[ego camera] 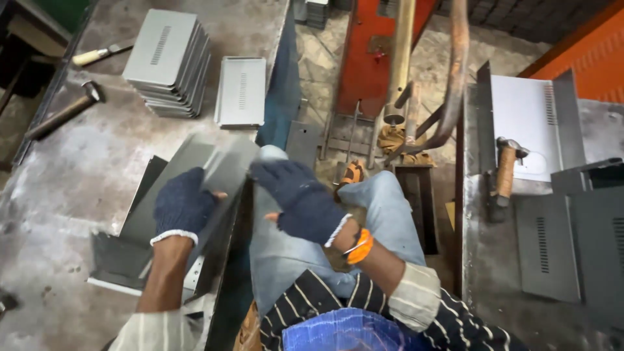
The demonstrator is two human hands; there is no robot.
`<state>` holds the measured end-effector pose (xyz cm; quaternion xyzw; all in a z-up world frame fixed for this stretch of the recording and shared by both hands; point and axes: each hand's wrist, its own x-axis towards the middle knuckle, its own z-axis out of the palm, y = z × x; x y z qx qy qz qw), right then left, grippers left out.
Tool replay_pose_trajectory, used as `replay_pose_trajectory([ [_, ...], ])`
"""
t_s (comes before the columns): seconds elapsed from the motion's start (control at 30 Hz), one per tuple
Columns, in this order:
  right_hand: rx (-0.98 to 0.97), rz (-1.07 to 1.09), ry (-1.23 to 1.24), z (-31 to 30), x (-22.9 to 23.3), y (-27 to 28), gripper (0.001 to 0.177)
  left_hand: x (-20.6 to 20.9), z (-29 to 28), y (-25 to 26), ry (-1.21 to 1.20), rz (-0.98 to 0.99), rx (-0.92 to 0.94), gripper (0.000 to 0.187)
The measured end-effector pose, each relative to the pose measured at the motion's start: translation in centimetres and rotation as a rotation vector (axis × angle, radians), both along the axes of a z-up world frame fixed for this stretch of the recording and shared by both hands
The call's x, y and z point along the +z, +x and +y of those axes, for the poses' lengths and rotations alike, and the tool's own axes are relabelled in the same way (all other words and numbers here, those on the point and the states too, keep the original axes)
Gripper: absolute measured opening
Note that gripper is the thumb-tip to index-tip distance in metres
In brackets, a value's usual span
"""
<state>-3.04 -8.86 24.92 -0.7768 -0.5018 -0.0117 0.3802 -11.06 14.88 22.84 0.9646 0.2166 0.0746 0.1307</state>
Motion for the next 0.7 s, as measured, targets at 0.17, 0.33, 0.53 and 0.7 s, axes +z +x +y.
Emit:
replay_pose_trajectory([
  [0.17,-0.141,-0.429,0.031,1.1,0.7,-0.9,0.095,9.4,-5.7,1.3,0.004,0.148,-0.254,0.030],
  [0.33,-0.354,-0.111,0.031,-3.0,2.3,-1.5,0.105,14.0,-10.1,2.0,0.129,-0.164,-0.495,0.041],
  [0.53,-0.685,-0.141,0.489,-6.4,7.5,-1.2,0.115,16.9,-16.3,0.6,0.147,-1.059,-0.439,0.034],
  [0.7,-0.612,-0.061,0.635,-16.1,4.1,0.6,0.062,4.5,-23.0,3.6,-0.856,-1.102,-0.031,0.052],
])
